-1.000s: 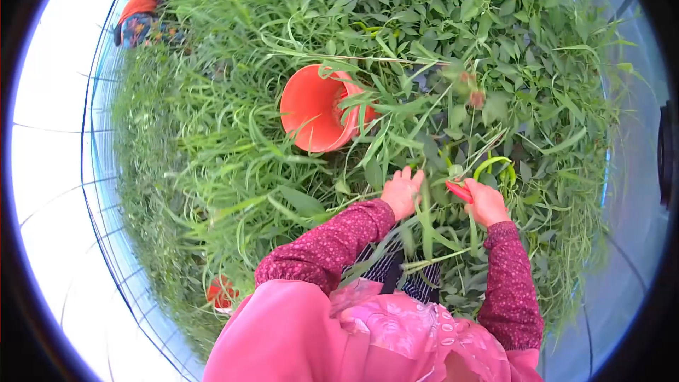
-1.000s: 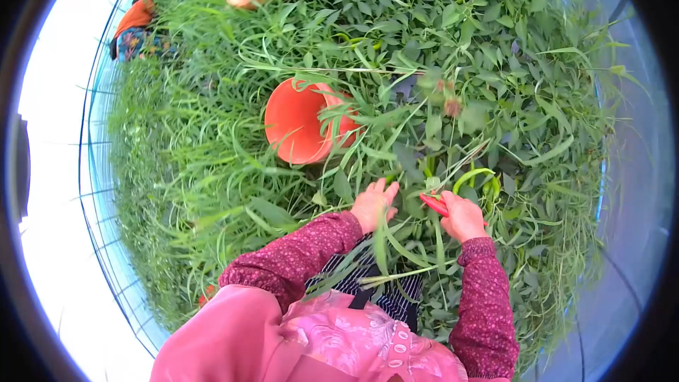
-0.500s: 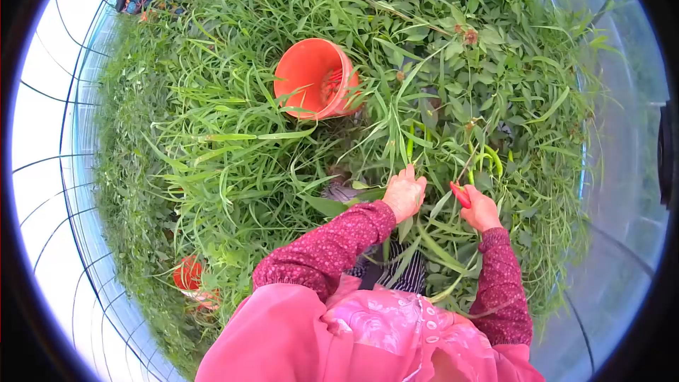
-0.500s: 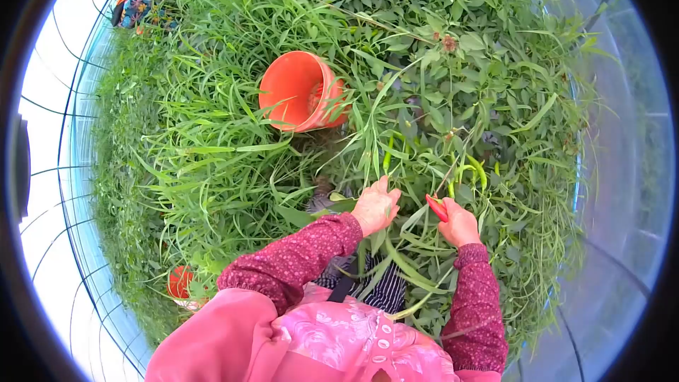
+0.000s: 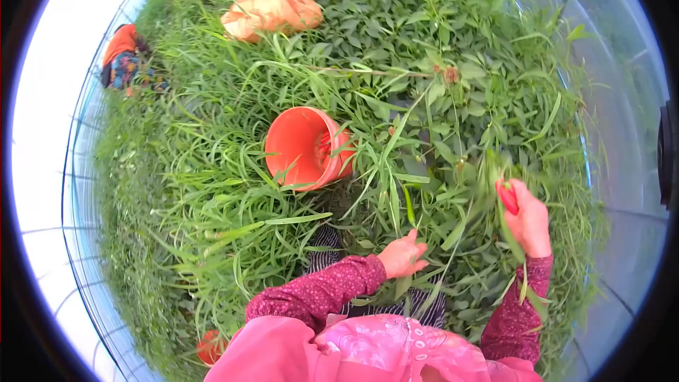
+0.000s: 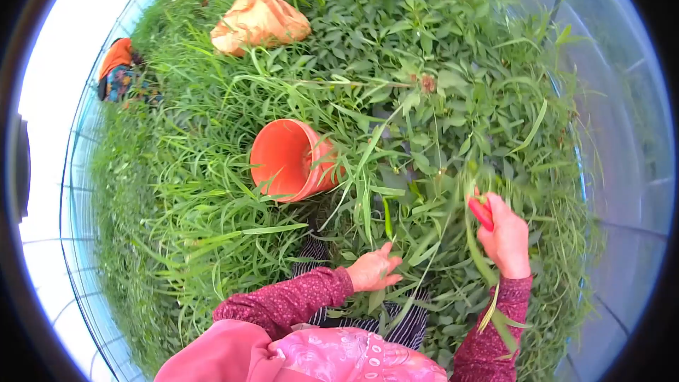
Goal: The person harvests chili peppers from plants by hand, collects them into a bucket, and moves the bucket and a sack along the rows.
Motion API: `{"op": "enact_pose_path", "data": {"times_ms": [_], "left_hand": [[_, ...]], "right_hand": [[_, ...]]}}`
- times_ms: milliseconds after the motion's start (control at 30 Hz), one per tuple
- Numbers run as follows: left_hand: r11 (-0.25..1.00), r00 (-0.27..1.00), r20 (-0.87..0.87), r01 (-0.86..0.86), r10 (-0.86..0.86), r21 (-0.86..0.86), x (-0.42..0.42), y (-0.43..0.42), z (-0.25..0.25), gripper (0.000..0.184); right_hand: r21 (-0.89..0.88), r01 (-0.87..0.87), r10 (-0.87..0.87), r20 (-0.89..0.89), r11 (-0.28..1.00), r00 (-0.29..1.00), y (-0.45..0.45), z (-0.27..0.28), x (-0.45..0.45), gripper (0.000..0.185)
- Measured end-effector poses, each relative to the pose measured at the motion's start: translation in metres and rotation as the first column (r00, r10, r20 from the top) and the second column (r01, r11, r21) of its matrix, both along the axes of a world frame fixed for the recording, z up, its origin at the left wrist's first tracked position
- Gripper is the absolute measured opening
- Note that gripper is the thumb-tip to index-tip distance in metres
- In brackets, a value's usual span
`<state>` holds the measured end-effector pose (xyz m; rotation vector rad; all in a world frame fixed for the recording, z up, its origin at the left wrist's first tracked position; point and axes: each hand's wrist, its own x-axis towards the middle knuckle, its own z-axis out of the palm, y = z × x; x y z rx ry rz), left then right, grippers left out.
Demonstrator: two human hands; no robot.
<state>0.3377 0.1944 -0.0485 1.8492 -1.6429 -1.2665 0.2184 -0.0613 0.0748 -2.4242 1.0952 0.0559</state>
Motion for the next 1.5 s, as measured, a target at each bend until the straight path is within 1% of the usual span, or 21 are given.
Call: {"op": "enact_pose_path", "data": {"times_ms": [133, 200, 267, 333, 400, 500, 567, 633, 667, 733, 800, 867, 933, 1067, 1133, 1233, 1267, 1367, 1400, 1467, 1500], "left_hand": [[0.991, 0.970, -0.213, 0.129, -0.118, 0.036, 0.034, -0.001, 0.010, 0.049], [0.989, 0.947, -0.288, 0.132, -0.144, -0.060, 0.057, 0.007, 0.006, 0.053], [0.984, 0.930, -0.328, 0.178, -0.167, 0.001, 0.086, 0.014, 0.010, 0.050], [0.971, 0.975, -0.220, -0.016, -0.038, -0.240, 0.102, 0.038, 0.002, 0.048], [0.976, 0.964, -0.255, 0.015, -0.071, -0.215, 0.160, 0.050, 0.016, 0.047], [0.947, 0.872, -0.422, -0.311, 0.249, -0.084, 0.223, 0.092, -0.002, 0.041], [0.874, 0.834, -0.274, -0.483, 0.479, 0.056, 0.252, 0.130, -0.037, 0.039], [0.795, 0.761, -0.231, -0.583, 0.606, 0.166, 0.283, 0.168, -0.053, 0.042], [0.868, 0.868, -0.075, -0.481, 0.491, 0.122, 0.302, 0.181, -0.052, 0.047], [0.873, 0.889, 0.277, -0.430, 0.366, 0.228, 0.314, 0.215, -0.066, 0.053], [0.848, 0.926, 0.339, -0.310, 0.166, 0.430, 0.325, 0.250, -0.077, 0.051], [0.830, 0.913, 0.383, -0.319, 0.140, 0.457, 0.326, 0.287, -0.090, 0.039], [0.817, 0.891, 0.413, -0.375, 0.188, 0.438, 0.324, 0.324, -0.097, 0.027], [0.796, 0.882, 0.457, -0.359, 0.117, 0.487, 0.317, 0.400, -0.109, 0.023], [0.757, 0.888, 0.455, -0.342, 0.066, 0.557, 0.313, 0.429, -0.109, 0.021], [0.759, 0.936, 0.351, -0.249, 0.030, 0.601, 0.301, 0.476, -0.122, 0.020], [0.743, 0.929, 0.367, -0.277, 0.046, 0.609, 0.299, 0.480, -0.130, 0.020], [0.612, 0.925, 0.244, -0.377, 0.293, 0.695, 0.295, 0.464, -0.115, 0.018], [0.609, 0.907, 0.213, -0.404, 0.363, 0.682, 0.305, 0.444, -0.102, 0.018], [0.749, 0.920, 0.155, -0.384, 0.360, 0.540, 0.308, 0.426, -0.107, 0.014], [0.731, 0.892, 0.154, -0.439, 0.426, 0.522, 0.319, 0.390, -0.088, 0.016]], "right_hand": [[-0.016, 0.006, -0.004, 0.075, 1.000, 0.997, 0.042, 0.049, 0.071, 0.042], [0.350, 0.048, -0.147, 0.262, 0.936, 0.954, 0.072, 0.050, 0.127, 0.050], [0.728, -0.051, -0.347, 0.386, 0.684, 0.855, 0.106, 0.025, 0.195, 0.056], [0.853, -0.204, -0.347, 0.399, 0.480, 0.849, 0.137, -0.018, 0.252, 0.057], [0.920, -0.167, -0.222, 0.257, 0.355, 0.941, 0.164, -0.069, 0.306, 0.053], [0.951, 0.001, -0.289, 0.093, 0.309, 0.953, 0.206, -0.135, 0.359, 0.050], [0.988, -0.029, -0.438, 0.092, 0.150, 0.894, 0.228, -0.189, 0.374, 0.074], [0.979, 0.052, -0.501, 0.056, 0.200, 0.864, 0.242, -0.196, 0.387, 0.077], [0.960, 0.152, -0.539, -0.001, 0.237, 0.843, 0.249, -0.198, 0.393, 0.074], [0.879, 0.202, -0.329, -0.055, 0.431, 0.943, 0.257, -0.241, 0.392, 0.082], [0.876, 0.156, -0.299, -0.014, 0.456, 0.954, 0.258, -0.252, 0.383, 0.068], [0.711, 0.139, -0.209, 0.011, 0.689, 0.978, 0.256, -0.282, 0.365, 0.047], [0.621, 0.305, -0.358, -0.041, 0.722, 0.933, 0.250, -0.278, 0.356, 0.033], [0.272, 0.360, -0.350, -0.088, 0.892, 0.933, 0.251, -0.289, 0.341, 0.058], [0.572, 0.412, -0.337, -0.239, 0.709, 0.911, 0.249, -0.290, 0.344, 0.071], [0.634, 0.488, -0.374, -0.317, 0.599, 0.872, 0.262, -0.314, 0.344, 0.054], [0.758, 0.506, -0.379, -0.363, 0.411, 0.851, 0.263, -0.321, 0.342, 0.054], [0.709, 0.450, -0.376, -0.274, 0.543, 0.885, 0.281, -0.374, 0.318, 0.036], [0.829, 0.470, -0.516, -0.270, 0.305, 0.813, 0.285, -0.351, 0.334, 0.039], [0.782, 0.457, -0.513, -0.209, 0.424, 0.833, 0.289, -0.400, 0.312, 0.039], [0.730, 0.493, -0.465, -0.268, 0.474, 0.844, 0.288, -0.381, 0.324, 0.038]]}}
